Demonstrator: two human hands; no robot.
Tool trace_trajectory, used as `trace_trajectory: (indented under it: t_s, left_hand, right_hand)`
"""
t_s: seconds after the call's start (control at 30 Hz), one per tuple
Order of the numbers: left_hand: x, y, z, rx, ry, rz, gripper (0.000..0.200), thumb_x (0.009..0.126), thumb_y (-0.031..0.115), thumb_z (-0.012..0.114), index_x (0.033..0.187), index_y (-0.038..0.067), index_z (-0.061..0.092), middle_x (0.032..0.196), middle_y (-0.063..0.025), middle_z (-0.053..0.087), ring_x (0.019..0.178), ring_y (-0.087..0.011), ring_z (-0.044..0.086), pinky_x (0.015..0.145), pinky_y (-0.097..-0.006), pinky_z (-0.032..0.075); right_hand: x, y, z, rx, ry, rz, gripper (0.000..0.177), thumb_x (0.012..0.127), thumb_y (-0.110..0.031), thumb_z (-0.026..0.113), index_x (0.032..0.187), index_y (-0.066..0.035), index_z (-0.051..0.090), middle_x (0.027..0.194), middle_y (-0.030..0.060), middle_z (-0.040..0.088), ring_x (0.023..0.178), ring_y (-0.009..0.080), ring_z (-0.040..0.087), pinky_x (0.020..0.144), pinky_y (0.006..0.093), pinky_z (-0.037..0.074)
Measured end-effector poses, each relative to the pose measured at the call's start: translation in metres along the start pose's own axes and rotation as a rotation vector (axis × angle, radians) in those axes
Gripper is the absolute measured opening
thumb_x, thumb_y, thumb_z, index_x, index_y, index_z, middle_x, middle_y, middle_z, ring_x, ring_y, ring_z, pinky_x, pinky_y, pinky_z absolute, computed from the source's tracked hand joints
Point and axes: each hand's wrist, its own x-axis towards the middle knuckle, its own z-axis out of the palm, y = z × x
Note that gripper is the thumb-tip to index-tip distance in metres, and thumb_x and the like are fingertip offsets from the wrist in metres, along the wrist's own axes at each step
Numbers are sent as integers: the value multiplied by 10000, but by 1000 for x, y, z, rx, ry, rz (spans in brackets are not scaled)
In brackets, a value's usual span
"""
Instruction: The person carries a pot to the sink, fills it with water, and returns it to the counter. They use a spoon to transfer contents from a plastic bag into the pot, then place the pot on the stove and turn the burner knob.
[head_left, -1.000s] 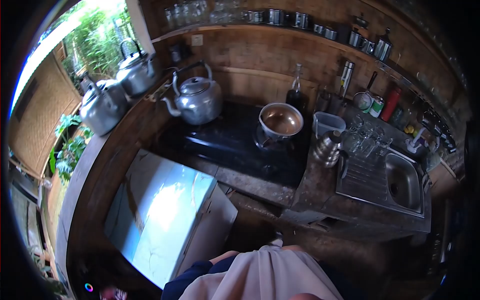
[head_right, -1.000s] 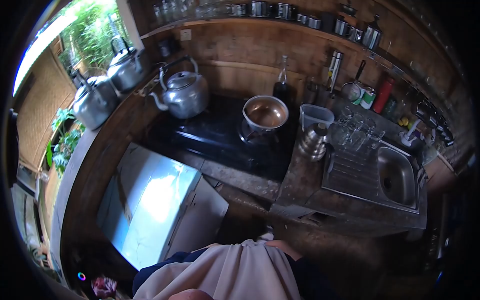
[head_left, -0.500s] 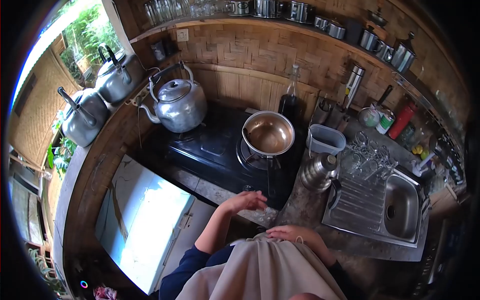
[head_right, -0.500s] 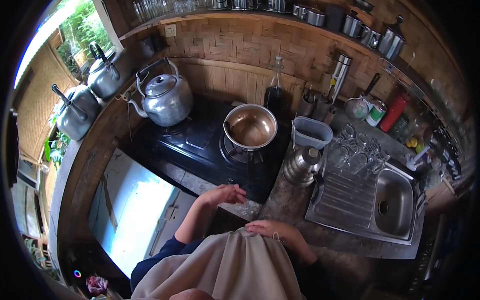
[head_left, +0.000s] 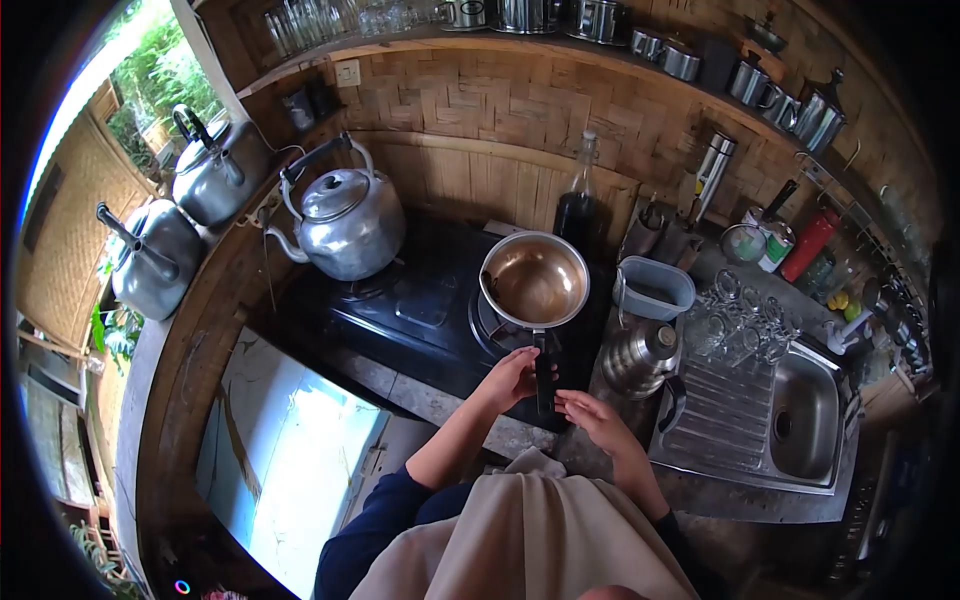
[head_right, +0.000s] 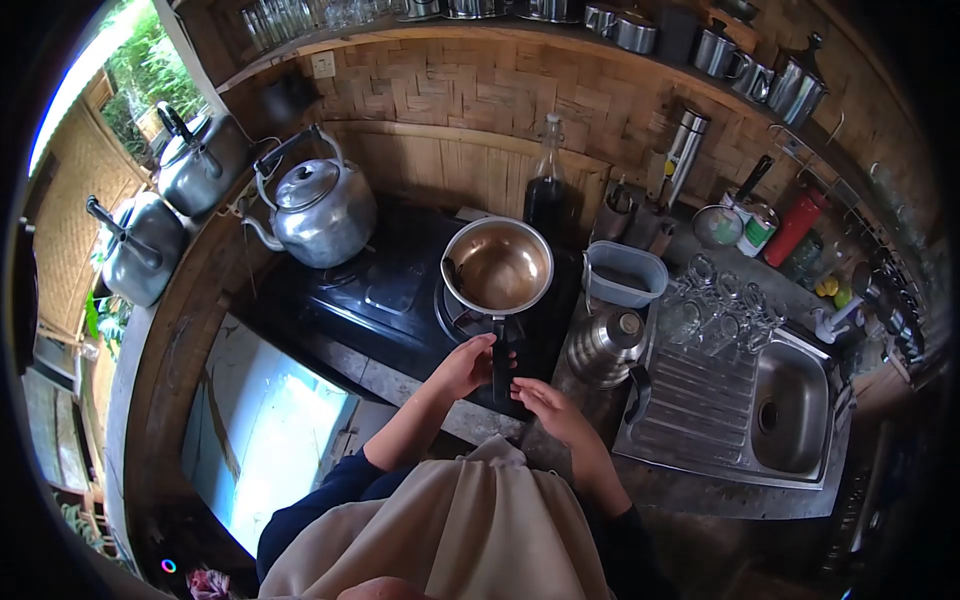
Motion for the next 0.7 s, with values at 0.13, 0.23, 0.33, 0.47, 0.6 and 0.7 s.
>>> trace_trajectory:
  t_s: [0.13,0.23,0.33,0.47,0.6,0.7]
  left_hand:
    - [0,2,1,0,5,21,176,893,217,446,1003,80,435,860,-101,574,795,-237,603,690,-372,512]
    - [-1,6,-1,31,36,25,167,891,212,459,992,82,429,804,-72,544,680,-201,590,606,-331,514]
    - [1,5,-8,107,69,86,168,894,207,460,994,77,426,769,-52,518,563,-158,539,512,-283,481]
    - [-15,15,-6,181,81,169,118,901,176,441,945,67,430,709,-36,477,502,-119,453,424,-243,393]
    - [-44,34,-20,241,-6,229,109,904,162,427,946,62,424,715,-21,450,493,-105,415,417,-232,367]
    - [-85,60,-28,385,-14,222,190,909,178,426,1048,48,415,729,-21,460,496,-93,428,417,-221,365]
  right_hand:
    - [3,-1,6,40,68,72,355,897,-196,472,1220,-52,437,1187,59,503,1087,161,487,900,293,362]
    - [12,-8,10,14,108,83,394,892,-225,479,1244,-63,409,1223,69,473,1115,169,463,917,316,346]
    - [21,-12,13,34,176,23,445,889,-248,482,1282,-82,355,1285,86,407,1160,179,418,933,338,331]
    - [30,-19,17,64,287,-40,455,893,-208,467,1308,-105,313,1338,112,336,1223,226,350,969,397,294]
    - [35,-24,17,103,365,-108,547,895,-304,455,1347,-108,217,1371,153,262,1236,268,316,984,405,286]
    - [37,-30,13,225,362,-150,584,889,-379,438,1354,-121,195,1376,154,249,1236,300,307,978,418,288]
